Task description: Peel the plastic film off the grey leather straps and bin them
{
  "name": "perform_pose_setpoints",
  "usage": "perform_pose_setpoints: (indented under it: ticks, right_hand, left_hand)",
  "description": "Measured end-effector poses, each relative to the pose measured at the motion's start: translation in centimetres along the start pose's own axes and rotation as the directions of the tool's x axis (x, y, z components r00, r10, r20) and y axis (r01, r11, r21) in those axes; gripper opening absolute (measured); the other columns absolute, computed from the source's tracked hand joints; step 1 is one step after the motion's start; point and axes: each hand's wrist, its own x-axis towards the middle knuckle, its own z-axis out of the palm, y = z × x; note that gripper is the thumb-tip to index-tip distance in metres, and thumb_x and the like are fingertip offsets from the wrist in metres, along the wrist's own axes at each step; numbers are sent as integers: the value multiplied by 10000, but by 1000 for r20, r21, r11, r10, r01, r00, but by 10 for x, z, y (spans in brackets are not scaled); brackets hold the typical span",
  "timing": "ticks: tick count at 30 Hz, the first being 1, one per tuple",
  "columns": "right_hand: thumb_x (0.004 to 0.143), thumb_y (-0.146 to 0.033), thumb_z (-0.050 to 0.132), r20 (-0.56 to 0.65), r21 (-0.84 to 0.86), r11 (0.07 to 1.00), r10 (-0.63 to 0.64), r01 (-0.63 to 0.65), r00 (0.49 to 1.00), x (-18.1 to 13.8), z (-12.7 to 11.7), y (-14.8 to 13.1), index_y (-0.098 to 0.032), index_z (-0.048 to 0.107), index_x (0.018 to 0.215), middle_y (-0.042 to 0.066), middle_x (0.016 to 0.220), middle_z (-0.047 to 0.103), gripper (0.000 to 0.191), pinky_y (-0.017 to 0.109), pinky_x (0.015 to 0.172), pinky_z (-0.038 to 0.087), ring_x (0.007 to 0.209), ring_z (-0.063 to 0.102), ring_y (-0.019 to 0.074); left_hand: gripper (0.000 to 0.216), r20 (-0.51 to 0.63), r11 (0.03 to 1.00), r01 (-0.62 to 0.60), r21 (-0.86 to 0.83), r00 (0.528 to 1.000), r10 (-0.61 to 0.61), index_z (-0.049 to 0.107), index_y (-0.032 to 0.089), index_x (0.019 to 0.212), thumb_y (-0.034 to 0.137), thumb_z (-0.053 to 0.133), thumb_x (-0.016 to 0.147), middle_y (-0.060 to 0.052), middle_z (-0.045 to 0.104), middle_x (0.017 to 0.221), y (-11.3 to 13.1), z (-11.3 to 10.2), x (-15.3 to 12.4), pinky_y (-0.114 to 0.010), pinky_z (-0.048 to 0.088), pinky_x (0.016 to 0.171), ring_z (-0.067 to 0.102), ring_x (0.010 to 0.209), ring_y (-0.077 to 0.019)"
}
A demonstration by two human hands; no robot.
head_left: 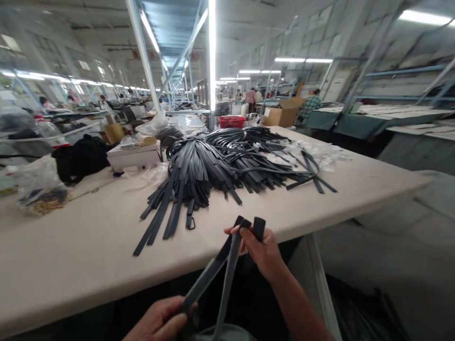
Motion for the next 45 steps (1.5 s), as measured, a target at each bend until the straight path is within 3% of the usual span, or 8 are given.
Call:
perform_pose_setpoints:
  ticks: [4, 7, 12, 18, 23, 31, 39, 45]
  right_hand:
    - [901, -425, 585, 131, -58, 998, -5, 12, 991, -15, 11, -9, -208, 777, 898, 67, 947, 778, 289, 229, 554, 468, 582, 583, 105]
    - [904, -421, 580, 139, -87, 996, -11, 23, 990, -21, 14, -10, -210, 772, 949, 58, 924, 774, 289, 235, 562, 487, 595, 608, 117]
    - [906, -413, 574, -77, -218, 974, -70, 52, 995, -35, -12, -7, -212, 774, 936, 48, 851, 768, 285, 251, 568, 490, 584, 590, 129]
    - [895, -402, 573, -307, -331, 943, -75, -33, 949, -68, -59, -14, -195, 779, 903, 57, 871, 772, 292, 247, 485, 467, 510, 539, 113]
    - [895, -397, 580, -600, -485, 869, -249, -98, 760, -92, -130, -53, -187, 752, 936, 64, 1000, 765, 274, 238, 506, 464, 517, 510, 94]
    - [845, -519, 597, -694, -673, 685, -453, -279, 559, -114, -243, -97, -243, 645, 1224, 33, 1088, 733, 471, 269, 603, 570, 849, 657, 176]
    - [920, -413, 568, -985, -155, 581, -149, -799, 83, -184, -298, 17, -112, 675, 957, 48, 829, 724, 322, 352, 708, 554, 696, 681, 169]
    - [927, -352, 582, -996, 84, 384, 69, -920, -62, -253, -261, 113, -166, 630, 1090, 65, 1108, 659, 251, 387, 808, 555, 928, 651, 196]
  left_hand:
    - [751, 51, 971, -225, -75, 972, 229, 581, 226, 1301, 667, 662, 699, -78, 656, 1210, 36, 8, 27, -390, 404, 1006, 561, 1111, -319]
    - [653, 24, 972, -195, -129, 980, 199, 667, 161, 1175, 628, 667, 719, -98, 719, 1036, 53, 27, 50, -340, 466, 856, 617, 949, -284]
    - [373, -8, 995, -78, -56, 997, 78, 758, 151, 835, 503, 645, 788, -45, 716, 761, 44, 63, 72, -254, 440, 687, 593, 708, -186]
    - [333, 121, 987, -90, 129, 990, 74, 743, 200, 984, 461, 645, 801, -19, 722, 861, 10, 83, 79, -262, 479, 774, 626, 821, -214]
    - [561, 91, 1000, 17, 3, 996, -17, 627, 262, 1238, 541, 666, 753, -60, 649, 1276, -22, 74, 88, -375, 477, 992, 614, 1134, -292]
    - [623, -128, 996, 79, -51, 988, -84, 664, 246, 1161, 635, 691, 676, -68, 649, 1287, -63, 58, 105, -443, 406, 1082, 623, 1142, -318]
    - [542, -143, 993, 118, 7, 983, -116, 738, 278, 1018, 650, 698, 625, -40, 702, 1201, -86, 61, 111, -456, 407, 1082, 561, 1221, -353]
    - [472, -79, 986, 154, 60, 986, -149, 755, 285, 974, 618, 680, 648, -47, 725, 1150, -89, 63, 109, -464, 396, 1083, 592, 1183, -349]
